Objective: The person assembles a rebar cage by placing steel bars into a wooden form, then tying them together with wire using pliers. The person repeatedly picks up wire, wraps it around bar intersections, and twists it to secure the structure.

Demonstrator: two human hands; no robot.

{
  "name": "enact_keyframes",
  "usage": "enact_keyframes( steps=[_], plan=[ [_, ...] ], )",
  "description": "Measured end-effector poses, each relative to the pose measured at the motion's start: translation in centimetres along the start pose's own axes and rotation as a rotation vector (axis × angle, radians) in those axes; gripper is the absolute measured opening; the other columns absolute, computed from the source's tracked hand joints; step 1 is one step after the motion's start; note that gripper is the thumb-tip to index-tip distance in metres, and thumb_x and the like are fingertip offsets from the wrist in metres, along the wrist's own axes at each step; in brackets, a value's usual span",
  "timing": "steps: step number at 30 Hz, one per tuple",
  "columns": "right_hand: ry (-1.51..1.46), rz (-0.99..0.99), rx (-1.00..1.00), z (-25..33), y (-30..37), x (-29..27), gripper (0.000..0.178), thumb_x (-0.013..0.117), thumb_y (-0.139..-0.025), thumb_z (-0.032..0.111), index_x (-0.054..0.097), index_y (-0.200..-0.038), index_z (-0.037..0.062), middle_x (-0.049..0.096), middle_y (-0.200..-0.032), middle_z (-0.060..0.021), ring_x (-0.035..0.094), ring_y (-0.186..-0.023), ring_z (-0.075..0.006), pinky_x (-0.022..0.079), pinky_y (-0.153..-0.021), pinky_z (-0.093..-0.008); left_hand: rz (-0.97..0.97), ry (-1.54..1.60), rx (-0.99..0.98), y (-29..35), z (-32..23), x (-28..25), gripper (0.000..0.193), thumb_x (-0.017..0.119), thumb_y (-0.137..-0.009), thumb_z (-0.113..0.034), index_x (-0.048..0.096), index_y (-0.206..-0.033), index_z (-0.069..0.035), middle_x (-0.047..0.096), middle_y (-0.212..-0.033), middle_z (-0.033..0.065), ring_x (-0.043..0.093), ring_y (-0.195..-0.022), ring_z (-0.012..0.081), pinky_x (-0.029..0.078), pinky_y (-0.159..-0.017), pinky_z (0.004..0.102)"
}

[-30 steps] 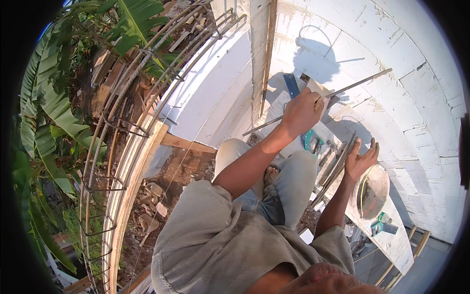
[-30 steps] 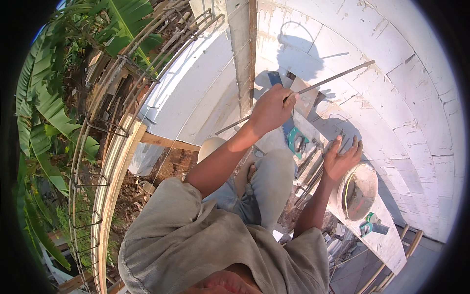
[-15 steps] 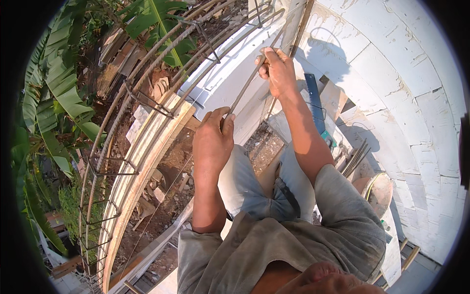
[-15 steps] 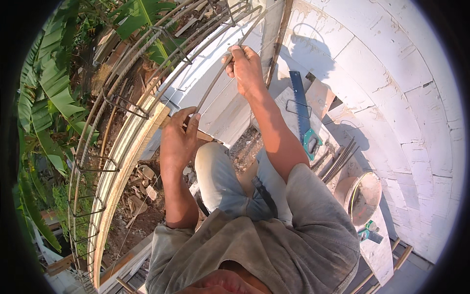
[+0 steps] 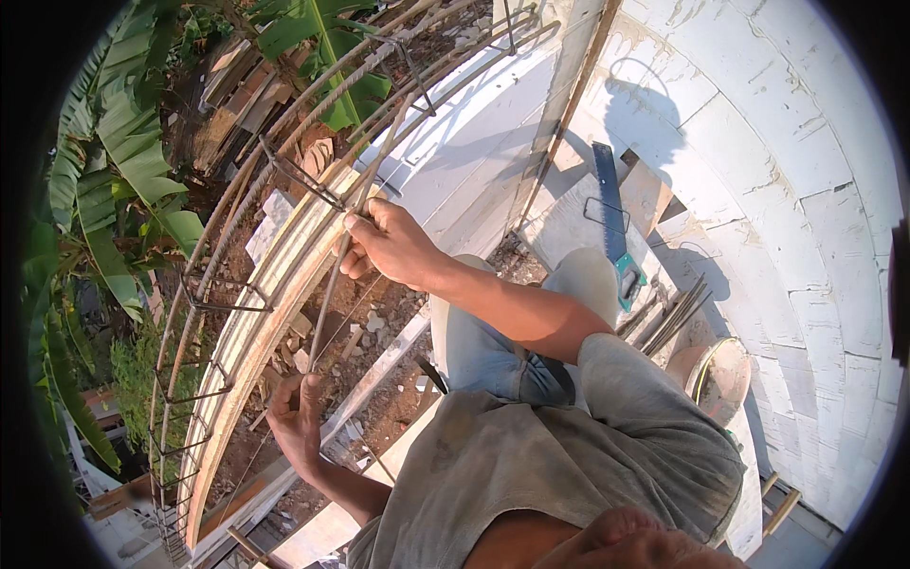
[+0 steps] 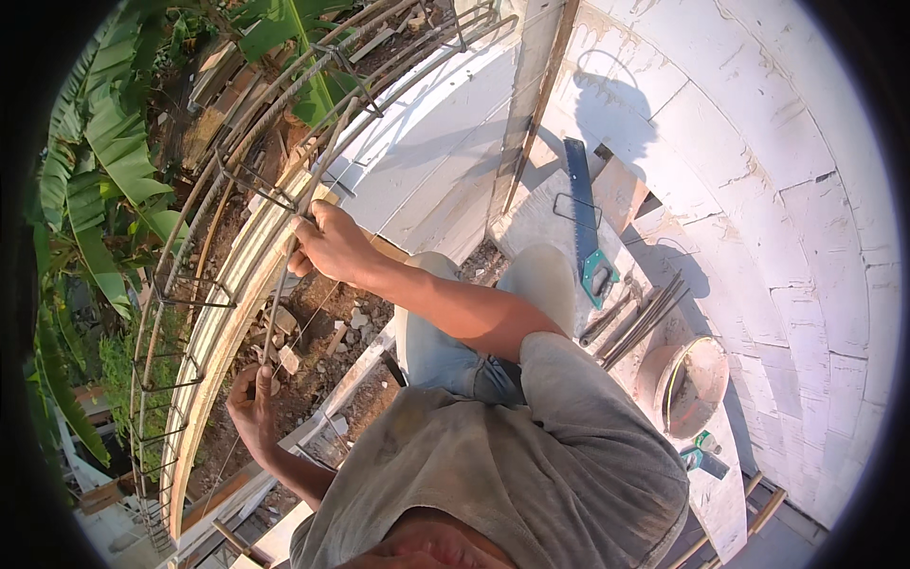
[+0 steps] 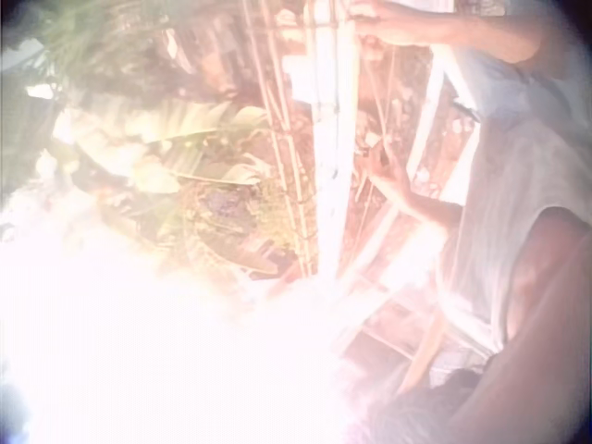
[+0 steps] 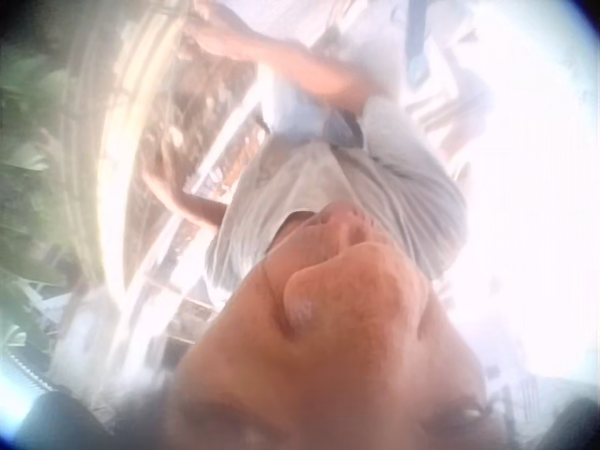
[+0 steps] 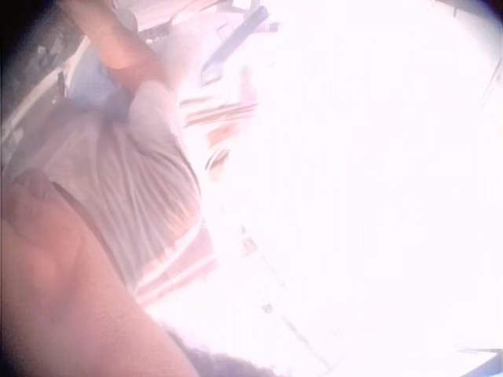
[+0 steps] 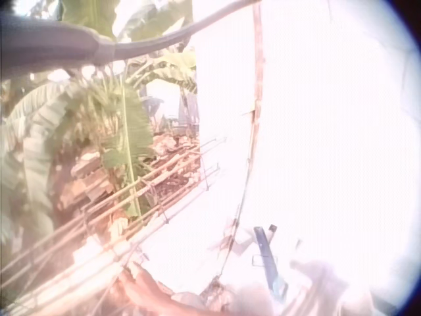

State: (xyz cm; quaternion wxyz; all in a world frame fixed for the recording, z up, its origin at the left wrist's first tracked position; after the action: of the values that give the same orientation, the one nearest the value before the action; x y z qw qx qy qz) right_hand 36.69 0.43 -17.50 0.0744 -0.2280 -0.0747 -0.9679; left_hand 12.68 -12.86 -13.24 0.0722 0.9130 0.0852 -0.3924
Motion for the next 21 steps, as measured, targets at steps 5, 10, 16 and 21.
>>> enact_keyframes(
  steps=[5,10,16,21],
  plan=[
    [-0.062,-0.005,-0.012,2.6,-2.9,-2.1,0.021,0.046,-0.100,0.016,0.050,-0.103,-0.0046,0.063,-0.084,-0.0147,0.065,-0.066,-0.0176,0.057,-0.055,-0.0274,-0.077,-0.066,0.119,-1.9,-2.2,0.8,0.029,0.070,-0.088,-0.031,0.070,-0.097,-0.004,0.060,-0.070,0.0036,0.051,-0.063,0.0090,0.039,-0.056,0.0271],
    [0.033,-0.115,-0.075,4.9,-4.5,-7.7,0.026,0.055,-0.096,0.022,0.054,-0.098,-0.0042,0.064,-0.083,-0.0133,0.065,-0.066,-0.0162,0.055,-0.056,-0.0291,-0.038,-0.085,0.185,-6.3,-7.9,4.2,0.028,0.068,-0.089,-0.029,0.071,-0.099,-0.003,0.065,-0.074,0.0084,0.058,-0.066,0.0149,0.046,-0.062,0.0317],
    [0.113,-0.373,-0.198,7.1,-5.1,-12.8,0.025,0.056,-0.095,0.022,0.055,-0.099,-0.0028,0.065,-0.077,-0.0098,0.063,-0.062,-0.0145,0.052,-0.054,-0.0264,-0.091,-0.200,0.400,-9.4,-13.6,8.4,0.025,0.068,-0.088,-0.026,0.071,-0.098,-0.003,0.069,-0.084,0.0157,0.067,-0.074,0.0257,0.050,-0.067,0.0380],
    [0.065,-0.546,-0.231,8.8,-7.2,-16.2,0.026,0.058,-0.094,0.024,0.058,-0.094,-0.0018,0.064,-0.073,-0.0087,0.057,-0.052,-0.0117,0.044,-0.045,-0.0251,-0.162,-0.252,0.639,-12.4,-15.3,10.6,0.023,0.066,-0.088,-0.023,0.069,-0.098,-0.003,0.067,-0.095,0.0185,0.066,-0.080,0.0367,0.050,-0.068,0.0411]
  ],
)
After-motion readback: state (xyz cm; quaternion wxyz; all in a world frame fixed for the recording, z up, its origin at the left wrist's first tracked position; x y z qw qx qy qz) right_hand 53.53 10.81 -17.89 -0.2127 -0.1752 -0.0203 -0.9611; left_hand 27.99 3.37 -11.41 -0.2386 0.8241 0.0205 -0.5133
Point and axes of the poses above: each hand's wrist, its own y-axis away from the middle knuckle, its own x-axis out of the palm, z = x × y, the point moved 2 cm from there along -y, towards the middle knuckle
